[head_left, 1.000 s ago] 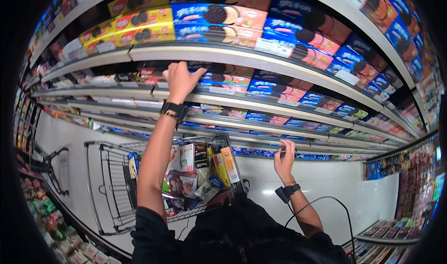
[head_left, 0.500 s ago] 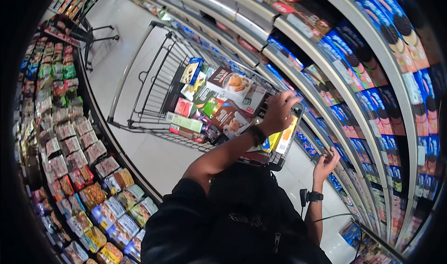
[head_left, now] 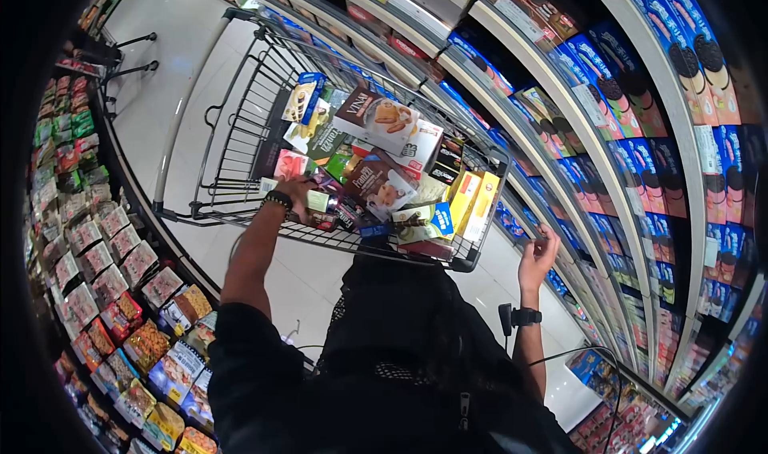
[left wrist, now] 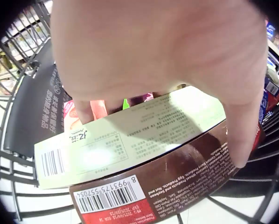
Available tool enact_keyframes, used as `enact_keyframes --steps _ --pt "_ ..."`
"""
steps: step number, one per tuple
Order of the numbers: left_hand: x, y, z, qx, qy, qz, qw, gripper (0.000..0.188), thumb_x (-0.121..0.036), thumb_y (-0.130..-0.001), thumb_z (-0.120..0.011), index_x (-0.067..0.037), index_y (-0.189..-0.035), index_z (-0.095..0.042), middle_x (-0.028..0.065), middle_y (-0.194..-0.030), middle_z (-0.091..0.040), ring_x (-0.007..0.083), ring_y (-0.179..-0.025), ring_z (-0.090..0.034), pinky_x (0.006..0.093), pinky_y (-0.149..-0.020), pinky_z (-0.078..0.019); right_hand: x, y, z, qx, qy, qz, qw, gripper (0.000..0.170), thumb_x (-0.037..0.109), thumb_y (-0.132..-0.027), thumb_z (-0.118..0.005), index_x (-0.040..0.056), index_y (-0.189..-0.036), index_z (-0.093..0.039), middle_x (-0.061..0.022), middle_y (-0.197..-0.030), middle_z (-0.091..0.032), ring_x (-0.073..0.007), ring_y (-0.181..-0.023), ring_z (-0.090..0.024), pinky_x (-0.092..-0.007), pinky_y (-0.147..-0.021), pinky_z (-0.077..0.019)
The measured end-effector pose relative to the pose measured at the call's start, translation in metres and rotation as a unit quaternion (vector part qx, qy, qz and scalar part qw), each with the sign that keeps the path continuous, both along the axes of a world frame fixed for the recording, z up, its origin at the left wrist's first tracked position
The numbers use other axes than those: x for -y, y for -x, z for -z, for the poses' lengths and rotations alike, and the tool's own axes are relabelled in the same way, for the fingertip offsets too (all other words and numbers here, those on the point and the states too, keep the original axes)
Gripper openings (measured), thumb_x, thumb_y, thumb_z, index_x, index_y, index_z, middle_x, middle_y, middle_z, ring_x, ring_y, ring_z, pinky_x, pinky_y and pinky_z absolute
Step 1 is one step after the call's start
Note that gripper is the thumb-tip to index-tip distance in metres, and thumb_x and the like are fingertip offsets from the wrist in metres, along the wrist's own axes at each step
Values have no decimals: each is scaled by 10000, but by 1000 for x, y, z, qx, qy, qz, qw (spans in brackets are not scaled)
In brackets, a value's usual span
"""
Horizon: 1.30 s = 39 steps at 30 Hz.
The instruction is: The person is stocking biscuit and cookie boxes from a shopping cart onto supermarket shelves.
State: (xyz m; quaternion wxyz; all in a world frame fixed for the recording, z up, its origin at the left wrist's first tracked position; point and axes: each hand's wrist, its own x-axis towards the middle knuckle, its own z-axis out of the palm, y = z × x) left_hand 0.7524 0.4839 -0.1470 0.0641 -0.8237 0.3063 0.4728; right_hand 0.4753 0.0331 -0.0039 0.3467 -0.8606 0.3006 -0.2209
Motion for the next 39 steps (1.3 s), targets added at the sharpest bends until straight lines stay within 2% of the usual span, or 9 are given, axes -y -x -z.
enact_keyframes --steps 6,8,10,14,16,22,28,35,39 --pt "16 -11 -2 49 -1 125 991 1078 -336 -352 -866 -250 -1332 -426 84 -1382 -390 285 -1268 -387 560 -1022 -297 -12 13 -1 -13 -14 43 999 358 -68 -769 -524 76 -1096 -553 -57 -1121 -496 -121 -757 -558 -225 -628 -476" --pt "23 -18 -16 38 3 80 996 994 -266 -412 -833 -190 -1323 -442 116 -1367 -401 288 -1270 -380 503 -1036 -314 -14 14 -2 -14 -24 55 998 349 -64 -768 -524 78 -1085 -558 -53 -1109 -499 -119 -756 -557 -227 -627 -473" --pt "31 -33 -35 -24 179 -148 972 889 -203 -473 -797 -108 -1291 -460 154 -1258 -501 283 -1166 -485 405 -995 -384 -16 19 1 -18 -47 53 997 340 -58 -768 -523 83 -1074 -565 -41 -1070 -514 -110 -747 -553 -224 -622 -462" --pt "79 -36 -113 -236 476 -457 713 302 -104 -778 -663 -19 -1048 -559 44 -1001 -607 157 -889 -592 287 -806 -477 -31 3 3 -54 -128 -51 989 345 -67 -787 -514 73 -1098 -558 -34 -1026 -537 -88 -729 -550 -222 -643 -448" --pt "107 -32 -111 -317 525 -513 601 321 -282 -836 -634 -67 -1065 -568 29 -980 -633 119 -876 -597 274 -771 -463 -49 -22 -11 -20 -190 -123 974 450 -57 -788 -562 66 -1214 -488 -55 -1069 -542 -94 -812 -558 -221 -667 -447" --pt "212 13 -166 -492 581 -418 496 382 -354 -878 -557 -23 -1068 -546 106 -1016 -640 199 -909 -646 344 -800 -529 -74 -65 -76 60 -250 -222 941 907 85 -660 -806 55 -1392 -273 -118 -1288 -468 -187 -1020 -538 -315 -906 -422" --pt "285 54 -216 -437 617 -386 528 500 -85 -850 -544 -49 -1319 -374 66 -1122 -539 162 -992 -575 265 -764 -506 -42 -38 -87 245 -412 -148 865 783 41 -766 -713 56 -1394 -246 -139 -1246 -469 -216 -1163 -455 -340 -968 -382" --pt "352 106 -248 -398 633 -298 594 696 -97 -724 -732 -15 -1311 -366 124 -1179 -549 191 -1050 -561 327 -889 -462 14 37 -88 178 -426 -83 883 598 38 -813 -672 55 -1334 -379 -47 -1173 -512 -90 -952 -548 -239 -765 -495" --pt "395 131 -250 -362 599 -279 657 555 -71 -774 -701 -22 -1244 -410 89 -927 -646 146 -823 -645 239 -671 -523 53 78 -86 198 -399 -42 895 614 20 -782 -705 32 -1313 -397 -72 -1192 -511 -131 -1046 -529 -260 -880 -461"
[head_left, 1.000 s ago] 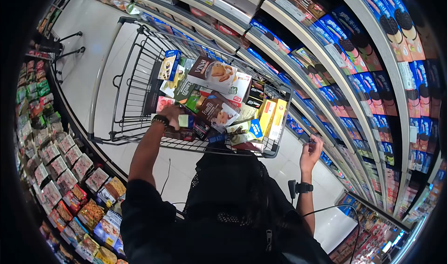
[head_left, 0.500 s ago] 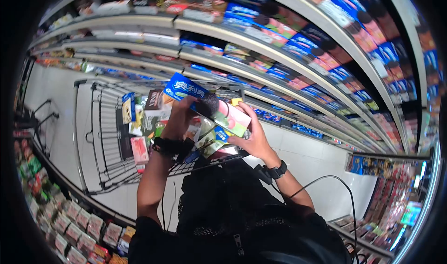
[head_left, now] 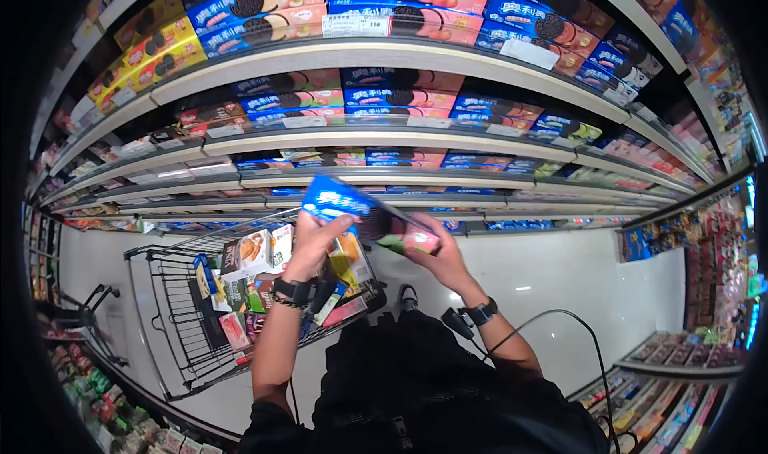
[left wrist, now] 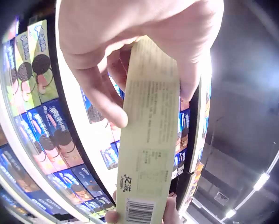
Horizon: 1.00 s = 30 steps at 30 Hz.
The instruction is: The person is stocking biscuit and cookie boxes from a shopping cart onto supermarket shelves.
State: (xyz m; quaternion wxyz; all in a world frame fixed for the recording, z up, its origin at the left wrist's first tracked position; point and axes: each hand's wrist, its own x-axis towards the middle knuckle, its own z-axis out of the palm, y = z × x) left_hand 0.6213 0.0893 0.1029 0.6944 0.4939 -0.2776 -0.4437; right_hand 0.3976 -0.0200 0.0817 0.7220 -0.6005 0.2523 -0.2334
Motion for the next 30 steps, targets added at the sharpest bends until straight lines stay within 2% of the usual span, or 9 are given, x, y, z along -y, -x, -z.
enact_keyframes --steps 1,6,13,21,22,23,25,26,30 --pt "7 14 -10 -33 35 -47 998 555 -75 -788 -695 -11 -1258 -407 84 -926 -643 147 -828 -646 234 -660 -523 9 9 0 4 -14 1 1000 627 25 -773 -715 31 -1312 -395 -77 -1195 -509 -136 -1050 -529 -264 -880 -464" --pt "28 22 -18 47 -13 -55 997 632 -78 -792 -698 -6 -1325 -367 106 -1201 -533 124 -1072 -521 273 -874 -466 50 27 2 26 50 36 998 698 -8 -750 -724 5 -1338 -349 -105 -1180 -525 -159 -1023 -568 -273 -840 -498" --pt "24 10 -27 158 -9 -53 986 639 -112 -827 -681 24 -1354 -346 95 -1179 -547 110 -1007 -559 245 -871 -457 74 12 -39 15 58 29 998 745 -72 -741 -694 -2 -1366 -294 -130 -1196 -531 -185 -1053 -573 -302 -871 -498" --pt "-14 2 -3 160 -80 -72 981 545 -143 -855 -655 11 -1318 -412 61 -1115 -571 85 -960 -538 242 -844 -455 64 -7 3 12 76 -35 996 702 -73 -789 -650 -17 -1376 -269 -140 -1209 -530 -187 -1063 -572 -306 -869 -507" --pt "-21 1 6 178 -109 -75 975 525 -153 -860 -650 10 -1307 -428 62 -1109 -575 84 -959 -538 245 -839 -455 62 -7 11 11 86 -43 995 664 55 -824 -666 -25 -1368 -293 -156 -1171 -560 -167 -992 -602 -301 -811 -521" --pt "-29 2 18 167 -149 -71 972 457 -195 -878 -631 8 -1255 -471 52 -1059 -592 84 -932 -547 253 -814 -458 61 -6 17 5 81 -45 996 664 55 -824 -666 -25 -1368 -293 -156 -1171 -560 -167 -992 -602 -301 -811 -521" --pt "-45 9 40 173 -198 -56 963 474 -235 -876 -629 12 -1246 -464 51 -961 -607 71 -804 -548 227 -700 -458 64 -9 28 -184 86 -141 969 671 223 -840 -673 -28 -1358 -327 -165 -1055 -614 -145 -858 -624 -286 -708 -522" --pt "-53 9 72 159 -181 -69 968 475 -278 -874 -628 13 -1219 -480 46 -948 -608 78 -778 -561 226 -668 -452 61 -9 57 -188 173 -120 959 697 332 -830 -671 -30 -1339 -362 -147 -927 -642 -135 -725 -605 -272 -614 -493" --pt "-76 22 90 69 -287 -44 954 454 -320 -882 -611 -12 -1195 -497 36 -916 -607 87 -759 -590 228 -635 -459 49 -12 62 -230 83 -175 954 645 298 -840 -671 -7 -1329 -381 -101 -867 -643 -137 -665 -570 -267 -571 -466"
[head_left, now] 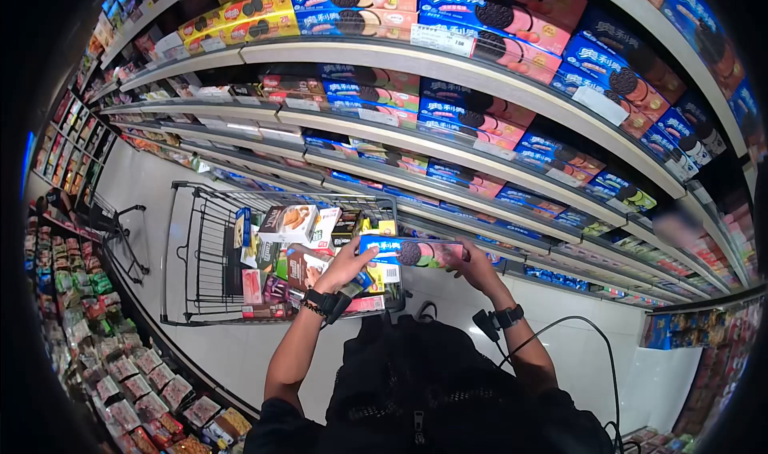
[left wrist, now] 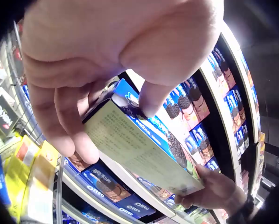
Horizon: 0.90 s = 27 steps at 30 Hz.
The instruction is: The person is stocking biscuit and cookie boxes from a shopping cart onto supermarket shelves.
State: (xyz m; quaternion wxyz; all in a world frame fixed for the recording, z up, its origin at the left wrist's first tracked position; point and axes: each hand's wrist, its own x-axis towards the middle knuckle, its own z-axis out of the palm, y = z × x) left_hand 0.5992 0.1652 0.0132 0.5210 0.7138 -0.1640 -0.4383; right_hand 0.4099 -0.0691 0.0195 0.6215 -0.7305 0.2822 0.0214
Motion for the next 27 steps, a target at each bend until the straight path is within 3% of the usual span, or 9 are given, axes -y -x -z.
enact_keyframes --steps 8,11,13,16,19,21,23,26,27 --pt "-3 -14 0 -31 1 12 999 394 -333 -901 -575 -40 -1156 -512 16 -940 -597 65 -802 -572 194 -644 -443 -15 -8 2 34 19 19 999 458 233 -874 -634 15 -1240 -469 -67 -825 -657 -100 -651 -574 -234 -535 -431" --pt "1 -49 -7 -42 30 130 990 362 -281 -935 -524 -36 -1200 -497 -1 -980 -586 62 -805 -550 201 -688 -425 -17 -6 -8 80 -54 81 992 388 227 -889 -606 39 -1213 -505 -43 -839 -649 -86 -651 -579 -210 -536 -430" --pt "12 -76 -2 -17 60 92 994 397 -272 -906 -572 -35 -1214 -492 7 -1004 -576 67 -852 -534 213 -730 -433 -17 1 -13 73 -54 89 992 327 234 -900 -582 48 -1165 -536 -31 -845 -629 -91 -639 -583 -208 -538 -438" --pt "40 -137 10 218 37 39 975 616 -264 -791 -703 -20 -1279 -417 76 -1116 -523 167 -998 -500 292 -862 -418 -24 16 -9 89 -82 197 973 312 251 -901 -577 34 -1123 -549 -34 -840 -610 -106 -620 -583 -219 -539 -439" --pt "68 -207 32 514 65 -8 855 812 -293 -676 -779 -33 -1316 -353 149 -1232 -449 311 -1132 -439 403 -939 -371 -40 31 -22 72 -82 274 956 312 264 -898 -577 24 -1097 -558 -44 -845 -608 -113 -612 -580 -224 -547 -441" --pt "83 -225 0 493 -92 63 863 829 -332 -645 -783 -66 -1311 -367 164 -1259 -436 354 -1142 -423 462 -936 -343 -52 42 -24 49 -74 314 945 317 272 -899 -577 20 -1092 -560 -39 -854 -612 -111 -608 -579 -225 -553 -443" --pt "97 -246 7 500 -66 91 859 752 -403 -605 -790 -93 -1220 -489 158 -1125 -590 328 -1109 -456 463 -878 -326 -68 50 -27 39 -65 343 936 316 272 -901 -573 21 -1093 -560 -40 -862 -620 -106 -607 -579 -223 -548 -445" --pt "114 -264 8 457 -21 150 876 737 -435 -614 -788 -82 -1215 -547 154 -1171 -602 339 -1130 -526 533 -961 -276 -90 63 -32 3 -53 398 916 325 276 -897 -582 23 -1099 -562 -43 -858 -629 -104 -592 -575 -218 -534 -448" --pt "118 -271 12 433 0 167 886 669 -411 -645 -780 -72 -1183 -575 149 -1129 -625 316 -1083 -560 494 -963 -335 -98 66 -35 -4 -50 412 910 325 276 -897 -582 23 -1099 -562 -43 -858 -629 -104 -592 -575 -218 -534 -448"
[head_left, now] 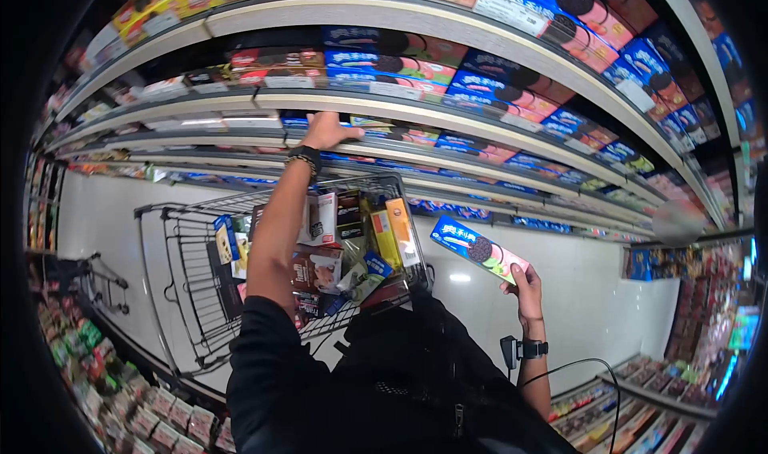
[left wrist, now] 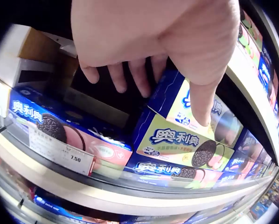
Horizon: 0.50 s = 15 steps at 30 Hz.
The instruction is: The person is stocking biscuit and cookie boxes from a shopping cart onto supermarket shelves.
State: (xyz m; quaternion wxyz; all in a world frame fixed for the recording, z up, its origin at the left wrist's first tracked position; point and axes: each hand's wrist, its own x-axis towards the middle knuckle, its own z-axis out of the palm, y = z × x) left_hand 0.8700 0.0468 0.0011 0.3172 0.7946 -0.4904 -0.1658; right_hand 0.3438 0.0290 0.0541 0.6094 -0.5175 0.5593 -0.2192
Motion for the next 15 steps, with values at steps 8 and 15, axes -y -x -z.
enact_keyframes --steps 8,15 --pt "23 -29 29 -189 -24 22 981 441 -330 -793 -701 -32 -1108 -623 117 -1055 -658 195 -869 -619 297 -746 -488 -32 7 -3 -23 -9 43 999 362 296 -890 -590 12 -1111 -553 -52 -871 -620 -130 -609 -590 -247 -533 -468" --pt "31 -32 45 -178 -16 -5 984 338 -298 -864 -600 -30 -1071 -613 57 -755 -632 125 -531 -523 288 -519 -454 -33 -9 -9 -11 -5 21 1000 417 268 -884 -610 -2 -1184 -506 -64 -893 -630 -117 -636 -593 -240 -556 -461"
